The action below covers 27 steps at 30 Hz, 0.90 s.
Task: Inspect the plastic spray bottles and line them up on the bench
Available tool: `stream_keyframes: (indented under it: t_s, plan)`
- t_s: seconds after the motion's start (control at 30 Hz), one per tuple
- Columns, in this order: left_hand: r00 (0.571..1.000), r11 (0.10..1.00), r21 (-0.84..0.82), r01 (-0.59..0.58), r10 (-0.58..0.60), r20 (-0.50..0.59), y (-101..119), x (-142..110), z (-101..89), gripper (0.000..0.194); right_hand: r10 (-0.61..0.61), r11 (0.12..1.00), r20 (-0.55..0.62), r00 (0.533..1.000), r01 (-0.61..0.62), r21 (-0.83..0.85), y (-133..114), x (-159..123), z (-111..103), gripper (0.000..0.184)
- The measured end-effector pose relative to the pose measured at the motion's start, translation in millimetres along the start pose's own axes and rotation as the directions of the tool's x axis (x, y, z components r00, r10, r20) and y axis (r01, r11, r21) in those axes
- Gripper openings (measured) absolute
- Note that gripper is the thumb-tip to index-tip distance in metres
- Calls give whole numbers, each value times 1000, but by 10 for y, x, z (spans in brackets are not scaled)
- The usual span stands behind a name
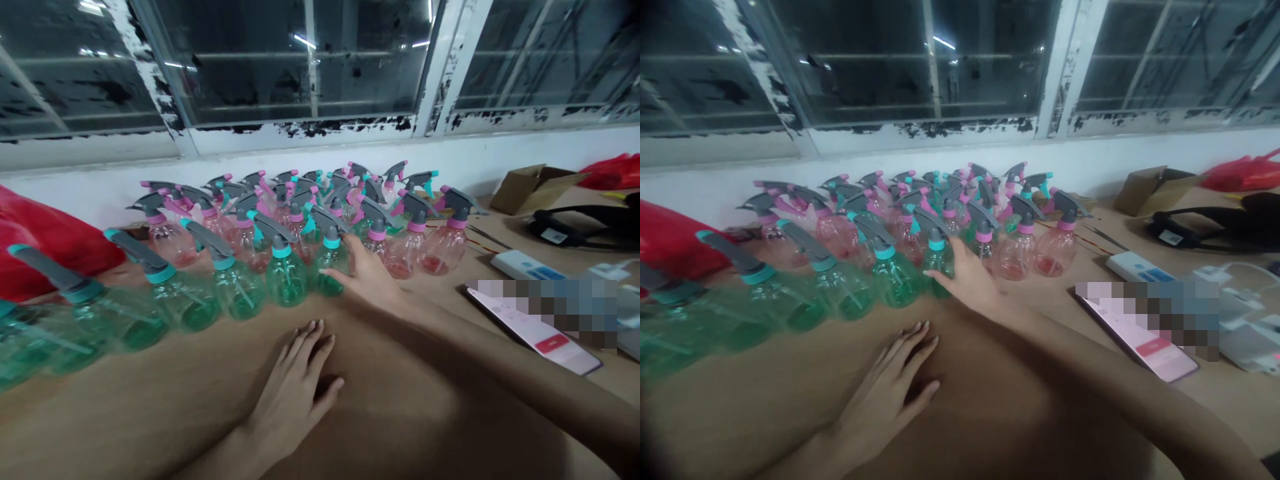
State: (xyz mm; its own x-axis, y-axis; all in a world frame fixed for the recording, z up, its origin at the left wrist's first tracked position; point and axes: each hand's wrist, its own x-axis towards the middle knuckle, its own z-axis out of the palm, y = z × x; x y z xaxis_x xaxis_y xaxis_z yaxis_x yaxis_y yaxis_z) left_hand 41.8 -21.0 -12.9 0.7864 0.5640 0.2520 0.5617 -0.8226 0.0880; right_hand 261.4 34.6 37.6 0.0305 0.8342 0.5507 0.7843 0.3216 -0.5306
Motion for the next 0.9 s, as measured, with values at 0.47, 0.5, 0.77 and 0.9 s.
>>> stream_keyframes:
  t_s: [0.47,0.5,0.77,0.9]
  plan:
    - [998,999,9,-37,37,-57,32,307,73,43,88,988,-174,981,-108,-107,409,-233,-720,35]
    - [998,999,1,-40,40,-57,51,353,87,42,103,984,-171,980,-125,-125,429,-195,-705,40]
    - [996,966,-257,-7,-16,-87,216,595,95,36,175,961,-73,982,-186,-206,446,10,-490,55]
    - [991,905,-419,69,-110,-75,263,648,2,35,187,955,-30,982,-188,-230,430,-31,-515,55]
